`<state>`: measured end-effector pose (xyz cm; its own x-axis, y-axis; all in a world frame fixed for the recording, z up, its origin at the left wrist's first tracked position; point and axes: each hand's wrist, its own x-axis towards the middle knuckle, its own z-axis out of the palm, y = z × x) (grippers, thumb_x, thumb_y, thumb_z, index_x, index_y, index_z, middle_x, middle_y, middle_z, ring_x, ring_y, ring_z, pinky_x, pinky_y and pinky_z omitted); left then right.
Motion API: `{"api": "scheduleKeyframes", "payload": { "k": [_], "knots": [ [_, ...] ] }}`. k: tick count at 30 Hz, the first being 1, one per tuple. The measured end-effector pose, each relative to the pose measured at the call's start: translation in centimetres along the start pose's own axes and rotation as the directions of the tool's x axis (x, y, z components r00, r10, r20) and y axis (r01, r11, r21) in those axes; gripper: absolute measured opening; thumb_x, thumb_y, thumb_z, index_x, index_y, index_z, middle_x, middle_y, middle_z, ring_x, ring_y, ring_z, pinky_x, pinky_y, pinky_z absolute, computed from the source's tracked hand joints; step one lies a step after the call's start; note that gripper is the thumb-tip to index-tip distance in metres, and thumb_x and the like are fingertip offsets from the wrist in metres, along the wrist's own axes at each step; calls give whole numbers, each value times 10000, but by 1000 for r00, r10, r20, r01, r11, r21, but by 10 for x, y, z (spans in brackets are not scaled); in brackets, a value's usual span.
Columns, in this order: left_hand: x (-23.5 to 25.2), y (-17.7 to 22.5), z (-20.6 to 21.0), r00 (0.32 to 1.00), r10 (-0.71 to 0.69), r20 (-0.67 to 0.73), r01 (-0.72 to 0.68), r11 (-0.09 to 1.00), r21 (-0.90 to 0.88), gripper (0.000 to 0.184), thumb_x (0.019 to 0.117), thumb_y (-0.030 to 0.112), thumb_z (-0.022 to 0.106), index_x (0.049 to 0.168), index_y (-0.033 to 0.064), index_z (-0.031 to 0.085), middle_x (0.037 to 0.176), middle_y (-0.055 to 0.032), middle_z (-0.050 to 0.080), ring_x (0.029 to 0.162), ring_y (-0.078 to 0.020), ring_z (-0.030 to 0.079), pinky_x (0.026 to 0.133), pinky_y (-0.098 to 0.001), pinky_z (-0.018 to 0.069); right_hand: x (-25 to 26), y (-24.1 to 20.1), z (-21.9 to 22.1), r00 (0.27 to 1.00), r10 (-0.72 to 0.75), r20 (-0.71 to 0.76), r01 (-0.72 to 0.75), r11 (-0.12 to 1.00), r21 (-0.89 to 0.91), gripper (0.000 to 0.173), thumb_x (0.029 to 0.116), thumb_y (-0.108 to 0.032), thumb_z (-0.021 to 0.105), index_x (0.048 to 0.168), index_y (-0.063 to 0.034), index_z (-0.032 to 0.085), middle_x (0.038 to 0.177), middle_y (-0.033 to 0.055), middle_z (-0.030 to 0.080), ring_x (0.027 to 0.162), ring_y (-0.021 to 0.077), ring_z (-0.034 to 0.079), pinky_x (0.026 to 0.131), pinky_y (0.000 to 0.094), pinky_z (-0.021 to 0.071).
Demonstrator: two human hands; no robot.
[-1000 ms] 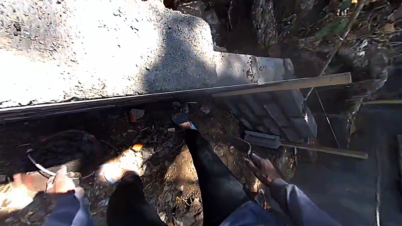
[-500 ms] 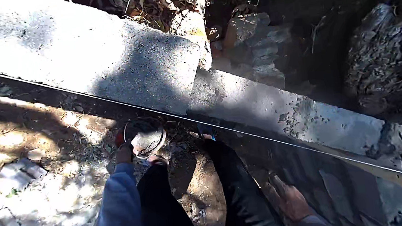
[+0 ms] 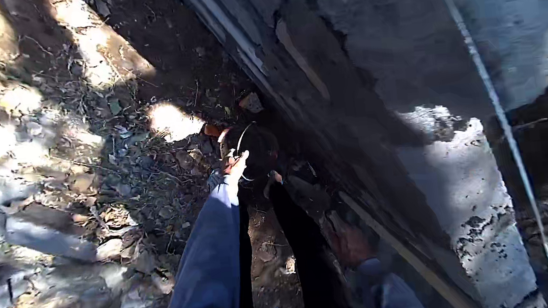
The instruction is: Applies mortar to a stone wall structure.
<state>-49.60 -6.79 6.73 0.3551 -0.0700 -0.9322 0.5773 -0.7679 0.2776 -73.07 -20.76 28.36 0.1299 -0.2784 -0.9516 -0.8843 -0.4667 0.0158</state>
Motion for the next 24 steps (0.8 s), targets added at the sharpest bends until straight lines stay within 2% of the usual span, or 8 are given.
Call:
{"api": "scheduleKeyframes", "payload": {
  "k": [6,9,10,12,14,18,21,24],
  "knots": [
    [36,-35,6,975,151,-162,-87,934,346,398,1036,338,593,1272,19,629,1277,-257,645,1202,-419,623,1014,-617,474,104,-44,7,999,39,33,-31,979,-204,572,1116,-442,312,1553,-97,440,1444,225,579,1313,406,583,1090,586,452],
    [45,-51,0,965,114,-235,15,875,483,522,971,335,652,1385,29,563,1534,-263,431,1365,-435,494,1077,-604,443,141,-55,10,998,70,9,-64,957,-283,555,1111,-432,327,1567,-132,431,1452,193,585,1313,386,588,1083,584,459],
    [51,-58,0,970,62,-234,48,899,435,660,964,373,667,1451,-28,472,1564,-291,366,1406,-438,445,1114,-571,421,154,-60,9,998,62,4,-58,947,-316,557,1109,-436,326,1571,-143,432,1467,180,578,1322,381,582,1088,587,454],
    [62,-79,8,982,-64,-179,107,966,237,810,955,439,692,1498,-70,371,1494,-326,429,1361,-431,492,1107,-546,437,182,-71,6,1000,13,9,-9,927,-375,542,1111,-422,327,1545,-129,465,1468,193,571,1321,397,576,1075,604,451],
    [68,-91,18,993,-98,-62,104,990,93,698,968,340,704,1452,-85,433,1283,-321,607,1186,-423,615,1018,-568,486,208,-82,4,999,-43,-6,37,926,-377,510,1105,-405,372,1513,-129,503,1424,199,601,1289,400,596,1052,611,464],
    [61,-81,39,991,-113,-76,114,993,13,540,984,244,651,1381,-92,508,1211,-318,631,1159,-430,615,1003,-586,469,227,-87,1,993,-95,-69,63,925,-374,495,1097,-416,399,1466,-127,556,1361,180,646,1264,363,620,1050,584,476],
    [55,-100,37,999,-8,-48,3,994,-106,666,964,148,680,1530,-12,368,1345,-297,579,1223,-411,594,1035,-577,476,213,-68,5,985,-146,-92,107,935,-337,492,1099,-410,405,1417,-88,600,1308,193,673,1215,376,648,1024,595,494],
    [82,-111,12,993,85,77,-69,979,-191,701,963,66,647,1588,149,343,1346,-227,608,1106,-371,650,907,-577,540,217,-57,4,967,-199,-161,129,922,-364,477,1099,-397,414,1384,-76,622,1261,206,691,1145,394,681,962,606,519]
  ]
}}
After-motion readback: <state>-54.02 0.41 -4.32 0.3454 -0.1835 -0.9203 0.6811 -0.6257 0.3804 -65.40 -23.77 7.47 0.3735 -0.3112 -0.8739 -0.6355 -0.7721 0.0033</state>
